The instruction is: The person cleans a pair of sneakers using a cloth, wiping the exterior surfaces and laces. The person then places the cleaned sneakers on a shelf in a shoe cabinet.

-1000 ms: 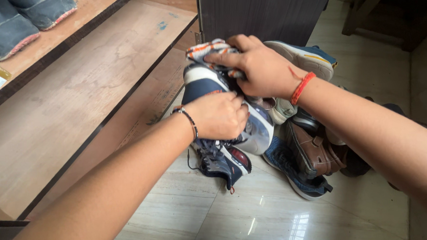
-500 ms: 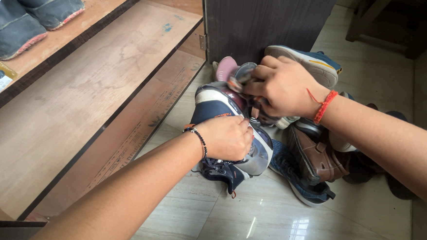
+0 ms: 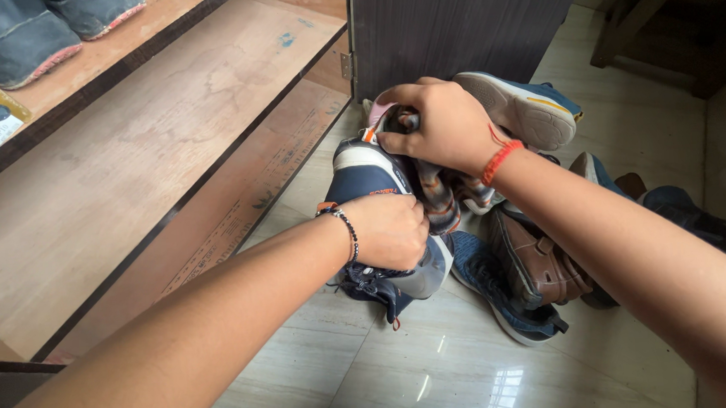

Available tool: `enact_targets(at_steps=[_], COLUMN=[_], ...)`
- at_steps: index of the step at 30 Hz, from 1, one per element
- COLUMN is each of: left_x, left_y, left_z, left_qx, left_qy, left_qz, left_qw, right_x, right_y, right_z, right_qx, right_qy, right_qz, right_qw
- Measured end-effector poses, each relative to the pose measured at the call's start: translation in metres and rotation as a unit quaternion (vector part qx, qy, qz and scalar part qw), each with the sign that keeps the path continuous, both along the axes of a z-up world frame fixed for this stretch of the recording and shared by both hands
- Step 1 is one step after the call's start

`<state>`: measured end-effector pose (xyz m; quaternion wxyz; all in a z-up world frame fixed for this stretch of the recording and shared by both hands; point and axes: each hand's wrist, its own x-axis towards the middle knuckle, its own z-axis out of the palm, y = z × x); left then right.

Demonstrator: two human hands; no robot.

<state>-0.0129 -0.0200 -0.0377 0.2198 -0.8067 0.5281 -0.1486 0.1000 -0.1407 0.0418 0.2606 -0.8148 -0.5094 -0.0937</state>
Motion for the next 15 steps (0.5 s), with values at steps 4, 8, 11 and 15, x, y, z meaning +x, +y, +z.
enact_targets(at_steps=[4,8,11,15], left_x=[0.002,0.005,0.003,-0.001], left_y=[0.000,0.004,0.003,0.003], left_z=[0.000,0.001,0.001,0.000], left_qx=[0.009,0.012,-0.003,-0.012], left_qy=[0.053,0.068,0.041,0.028], left_qz=[0.007,0.012,0.004,0.011], left_qw=[0.999,0.998,0.999,0.999], right_x=[0.004,0.007,-0.005,-0.013], right_y=[0.010,0.012,0.010,0.003], right_z=[0.006,0.007,0.001,-0.005], right_qx=[-0.108,-0.113,-0.062,-0.034], right_qy=[-0.032,-0.044,-0.124,-0.084], right_qz=[-0.038,-0.059,-0.057,-0.081], right_qw=[0.993,0.991,0.989,0.993])
